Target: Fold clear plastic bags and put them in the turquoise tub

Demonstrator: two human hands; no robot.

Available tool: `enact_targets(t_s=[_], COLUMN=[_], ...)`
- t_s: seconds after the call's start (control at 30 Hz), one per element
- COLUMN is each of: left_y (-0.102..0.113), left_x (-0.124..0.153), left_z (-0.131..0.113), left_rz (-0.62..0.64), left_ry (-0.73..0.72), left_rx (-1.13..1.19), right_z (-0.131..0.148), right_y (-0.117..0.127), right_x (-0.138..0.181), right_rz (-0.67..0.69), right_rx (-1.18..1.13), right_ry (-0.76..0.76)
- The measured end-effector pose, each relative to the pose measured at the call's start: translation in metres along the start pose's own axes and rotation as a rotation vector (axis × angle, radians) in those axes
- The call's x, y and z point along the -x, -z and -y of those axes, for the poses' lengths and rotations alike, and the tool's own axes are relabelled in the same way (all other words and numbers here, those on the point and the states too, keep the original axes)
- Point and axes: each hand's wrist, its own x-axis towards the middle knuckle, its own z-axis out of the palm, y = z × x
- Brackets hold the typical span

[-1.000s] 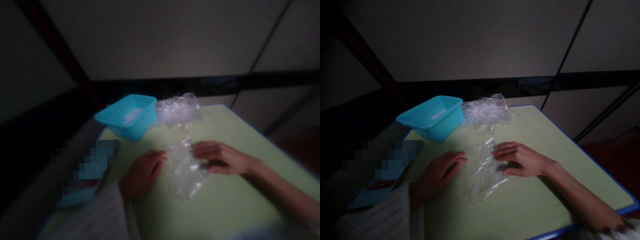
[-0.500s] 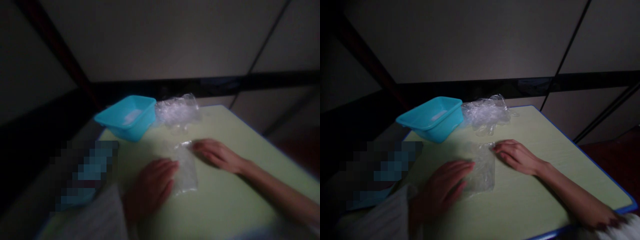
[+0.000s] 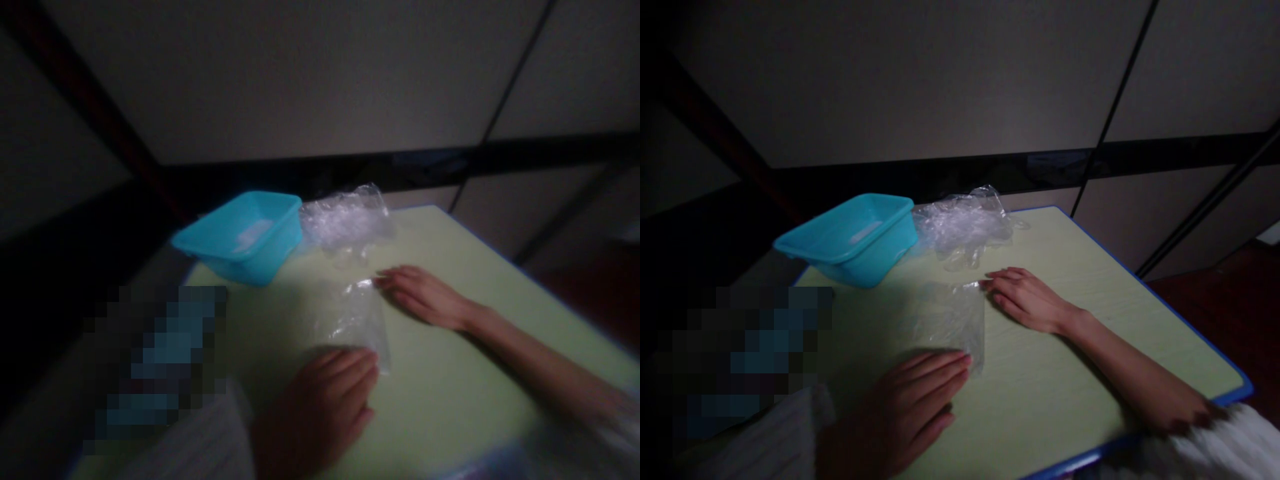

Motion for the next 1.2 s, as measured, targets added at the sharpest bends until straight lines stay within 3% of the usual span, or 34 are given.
enact_targets(t_s=[0.47, 0.8, 1.2], left_y=[-0.001, 0.005, 0.007], left_x=[0.001, -0.008, -0.010], left_z=[0.000, 0.000, 0.000], left_rz=[-0.007, 0.168, 0.209], left_ry=[-0.008, -0.046, -0.049], left_rx=[-0.012, 0.112, 0.152], right_z=[-0.006, -0.003, -0.005], right_y=[0.000, 0.000, -0.001], right_x=[0.000, -0.001, -0.001], right_rz=[-0.015, 0.028, 0.019], right_rx=[-0.008, -0.002, 0.001], right_ry=[-0.013, 0.026, 0.002])
